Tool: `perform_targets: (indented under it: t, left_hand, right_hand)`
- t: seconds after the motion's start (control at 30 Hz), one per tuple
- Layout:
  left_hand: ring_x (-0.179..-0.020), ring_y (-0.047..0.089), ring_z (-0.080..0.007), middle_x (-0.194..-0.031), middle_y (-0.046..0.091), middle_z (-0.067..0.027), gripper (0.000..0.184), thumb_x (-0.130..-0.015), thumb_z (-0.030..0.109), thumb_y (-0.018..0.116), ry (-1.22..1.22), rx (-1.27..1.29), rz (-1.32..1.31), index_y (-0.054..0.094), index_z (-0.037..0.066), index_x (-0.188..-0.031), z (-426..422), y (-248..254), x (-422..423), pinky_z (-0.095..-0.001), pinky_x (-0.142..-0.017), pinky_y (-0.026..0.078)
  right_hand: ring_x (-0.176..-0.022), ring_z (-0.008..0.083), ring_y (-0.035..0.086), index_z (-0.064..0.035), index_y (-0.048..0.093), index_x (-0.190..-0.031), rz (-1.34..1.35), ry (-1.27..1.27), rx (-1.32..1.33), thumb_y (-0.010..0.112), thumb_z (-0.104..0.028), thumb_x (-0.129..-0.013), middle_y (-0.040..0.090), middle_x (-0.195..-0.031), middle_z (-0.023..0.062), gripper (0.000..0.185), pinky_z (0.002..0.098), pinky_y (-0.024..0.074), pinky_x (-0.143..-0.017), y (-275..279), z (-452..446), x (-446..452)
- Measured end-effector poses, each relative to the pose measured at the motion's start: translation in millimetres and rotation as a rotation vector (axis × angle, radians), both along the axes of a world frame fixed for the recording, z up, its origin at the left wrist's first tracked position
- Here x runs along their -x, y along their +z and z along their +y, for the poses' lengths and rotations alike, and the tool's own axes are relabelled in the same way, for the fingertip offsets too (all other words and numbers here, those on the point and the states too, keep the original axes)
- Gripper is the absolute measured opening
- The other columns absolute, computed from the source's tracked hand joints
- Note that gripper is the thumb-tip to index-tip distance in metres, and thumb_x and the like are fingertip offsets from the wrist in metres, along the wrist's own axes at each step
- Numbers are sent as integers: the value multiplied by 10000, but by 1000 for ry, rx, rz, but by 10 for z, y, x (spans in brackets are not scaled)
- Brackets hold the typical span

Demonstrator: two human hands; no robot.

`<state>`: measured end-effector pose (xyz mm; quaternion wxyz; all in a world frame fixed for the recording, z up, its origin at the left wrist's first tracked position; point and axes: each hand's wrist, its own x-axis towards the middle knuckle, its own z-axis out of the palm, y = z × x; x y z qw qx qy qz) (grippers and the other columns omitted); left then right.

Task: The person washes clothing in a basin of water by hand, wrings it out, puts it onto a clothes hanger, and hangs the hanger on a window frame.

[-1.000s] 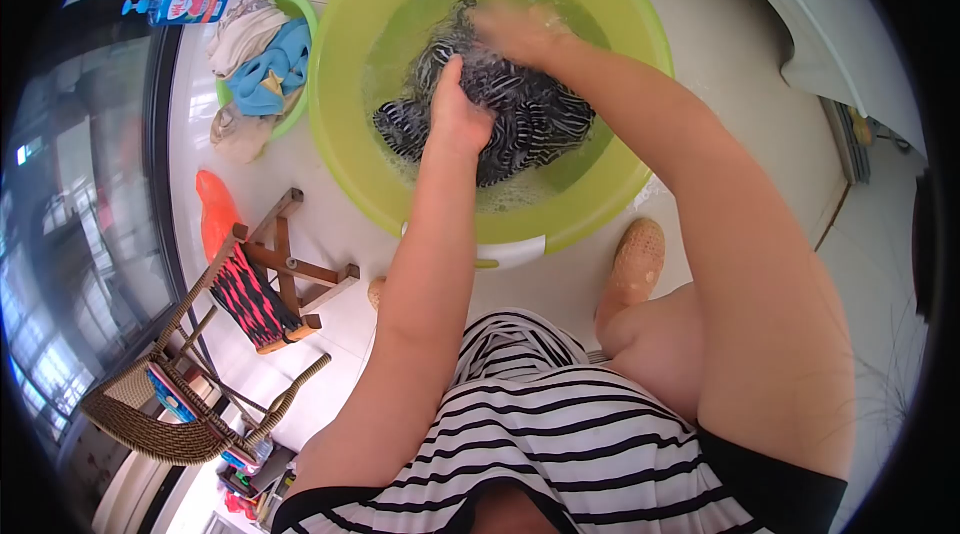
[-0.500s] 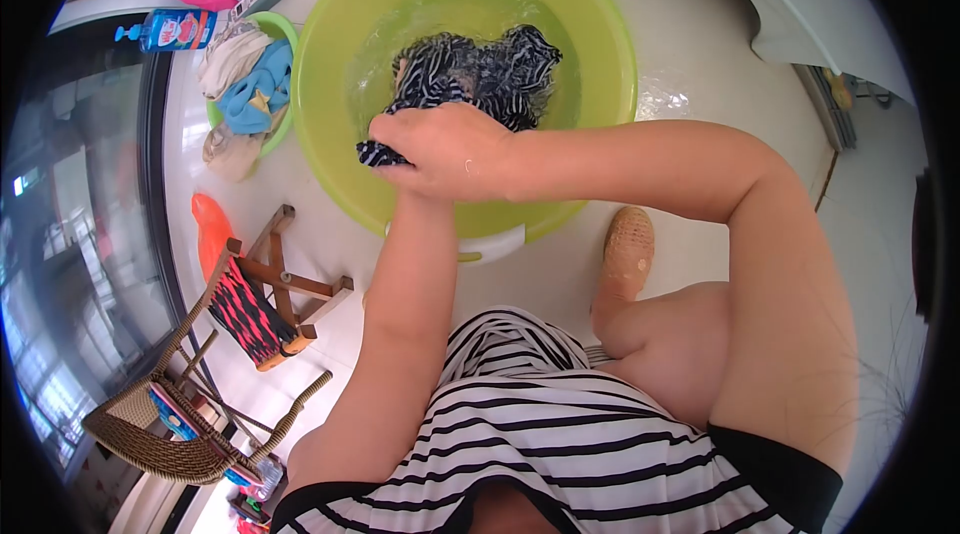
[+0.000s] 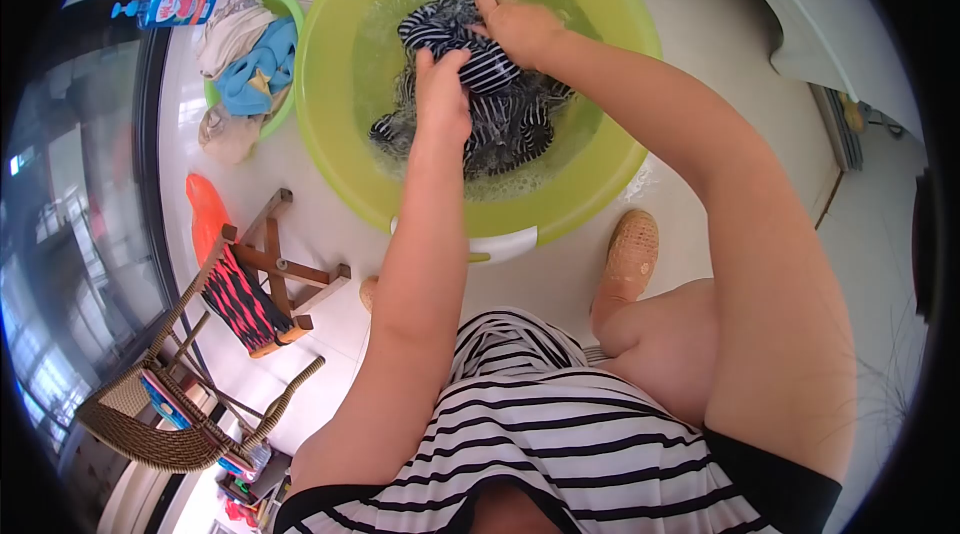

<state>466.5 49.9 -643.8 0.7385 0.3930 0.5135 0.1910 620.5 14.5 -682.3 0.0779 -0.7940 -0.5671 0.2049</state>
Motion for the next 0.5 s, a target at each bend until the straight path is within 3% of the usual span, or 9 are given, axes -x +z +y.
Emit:
perform_targets:
  t: [0.13, 0.17, 0.2, 0.27, 0.3, 0.37, 0.43, 0.47, 0.5]
  left_hand:
    - [-1076, 557, -181, -1342, 519, -99, 756, -874, 162, 629, -80, -23, 11, 240, 25, -1508, -63, 99, -30, -334, -895, 412]
    - [-1116, 548, -207, -1422, 446, -153, 709, -878, 201, 638, -112, -236, 98, 312, 10, -1478, -27, -297, -12, -346, -951, 400]
    - [-1075, 561, -219, -1382, 462, -162, 660, -879, 218, 647, -170, -390, 264, 371, 14, -1442, -50, -228, -35, -340, -931, 421]
    - [-937, 582, -242, -1189, 510, -150, 536, -876, 272, 674, -161, -791, 657, 502, 52, -1334, -203, 26, 30, -335, -870, 475]
    - [-977, 551, -312, -1035, 488, -143, 381, -884, 274, 659, -103, -781, 603, 559, 55, -1179, -242, 96, 15, -400, -872, 457]
    - [-863, 577, -308, -932, 544, -124, 303, -859, 239, 673, -29, -922, 578, 561, 60, -1076, -312, 236, 27, -399, -772, 477]
    - [-752, 612, -223, -838, 626, -101, 231, -872, 200, 673, -196, -938, 323, 595, 59, -1038, -347, 214, -30, -322, -734, 489]
    - [-730, 637, -243, -830, 663, -122, 264, -879, 196, 670, -374, -1026, 253, 570, 40, -1066, -408, 285, -82, -327, -707, 495]
    - [-779, 658, -245, -875, 673, -142, 287, -891, 201, 658, -553, -700, 162, 544, 32, -1094, -582, 402, -156, -345, -730, 501]
  right_hand:
    - [-962, 377, 648, -69, 481, -1330, -53, 127, 99, 531, -200, -924, 665, -1060, 190, 430, 471, 531, -786, -258, -88, -138]
    - [-960, 368, 653, -68, 507, -1313, -72, 130, 69, 574, -143, -879, 674, -1039, 190, 446, 468, 535, -781, -198, -25, -163]
    - [-964, 354, 662, -53, 567, -1245, -33, 79, 149, 607, -74, -805, 685, -985, 193, 443, 451, 543, -779, -93, -13, -160]
    - [-973, 357, 659, -46, 579, -1221, -101, 106, 147, 608, -117, -819, 682, -989, 203, 409, 449, 539, -794, 148, -1, -137]
    - [-982, 361, 656, -40, 591, -1197, -146, 69, 176, 609, -160, -834, 679, -993, 213, 383, 448, 536, -808, 234, -77, -137]
    - [-987, 370, 651, -32, 593, -1182, -15, -61, 74, 605, -204, -845, 678, -1001, 216, 379, 449, 528, -821, 511, -76, -177]
    - [-992, 379, 645, -24, 596, -1167, 114, -187, -23, 602, -248, -856, 677, -1009, 219, 383, 450, 520, -833, 856, -43, -174]
    - [-989, 386, 642, -19, 595, -1158, 222, -196, -141, 597, -286, -862, 677, -1009, 216, 398, 449, 513, -839, 1001, 2, -147]
    - [-986, 393, 638, -15, 594, -1149, 327, -180, -256, 592, -324, -868, 678, -1010, 214, 418, 449, 506, -844, 1173, 31, -89]
